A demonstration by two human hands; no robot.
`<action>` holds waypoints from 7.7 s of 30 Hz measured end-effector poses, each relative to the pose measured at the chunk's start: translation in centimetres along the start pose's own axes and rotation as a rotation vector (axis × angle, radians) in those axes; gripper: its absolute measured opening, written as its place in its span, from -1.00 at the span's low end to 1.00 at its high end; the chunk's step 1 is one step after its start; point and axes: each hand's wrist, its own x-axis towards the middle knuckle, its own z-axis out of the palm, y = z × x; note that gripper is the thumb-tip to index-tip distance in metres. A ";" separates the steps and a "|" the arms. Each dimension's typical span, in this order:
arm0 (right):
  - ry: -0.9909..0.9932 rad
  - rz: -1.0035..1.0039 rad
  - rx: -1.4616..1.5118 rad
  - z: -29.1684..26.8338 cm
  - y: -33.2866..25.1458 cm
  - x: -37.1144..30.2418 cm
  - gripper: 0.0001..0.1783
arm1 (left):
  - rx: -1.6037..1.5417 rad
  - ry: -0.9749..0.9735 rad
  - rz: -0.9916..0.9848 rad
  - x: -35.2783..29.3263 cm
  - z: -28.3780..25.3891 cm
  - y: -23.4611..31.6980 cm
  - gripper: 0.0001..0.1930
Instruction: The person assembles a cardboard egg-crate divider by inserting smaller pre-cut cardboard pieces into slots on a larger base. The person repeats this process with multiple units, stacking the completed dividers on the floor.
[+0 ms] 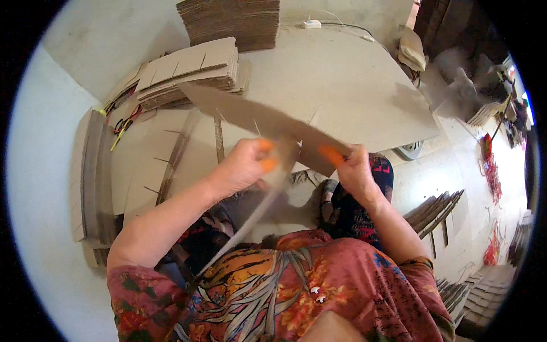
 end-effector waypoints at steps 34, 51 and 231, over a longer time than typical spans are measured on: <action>-0.161 -0.174 -0.334 2.5 -3.0 3.3 -0.51 | 0.708 0.672 -0.226 -2.8 -23.5 -14.5 -0.66; -0.296 -0.150 -0.416 0.4 -4.1 2.9 -0.41 | 0.097 0.013 0.071 0.0 -4.5 -1.4 -0.66; 0.287 0.097 0.030 -8.9 7.9 2.0 -0.84 | 0.698 0.039 0.451 11.8 7.3 2.6 -0.71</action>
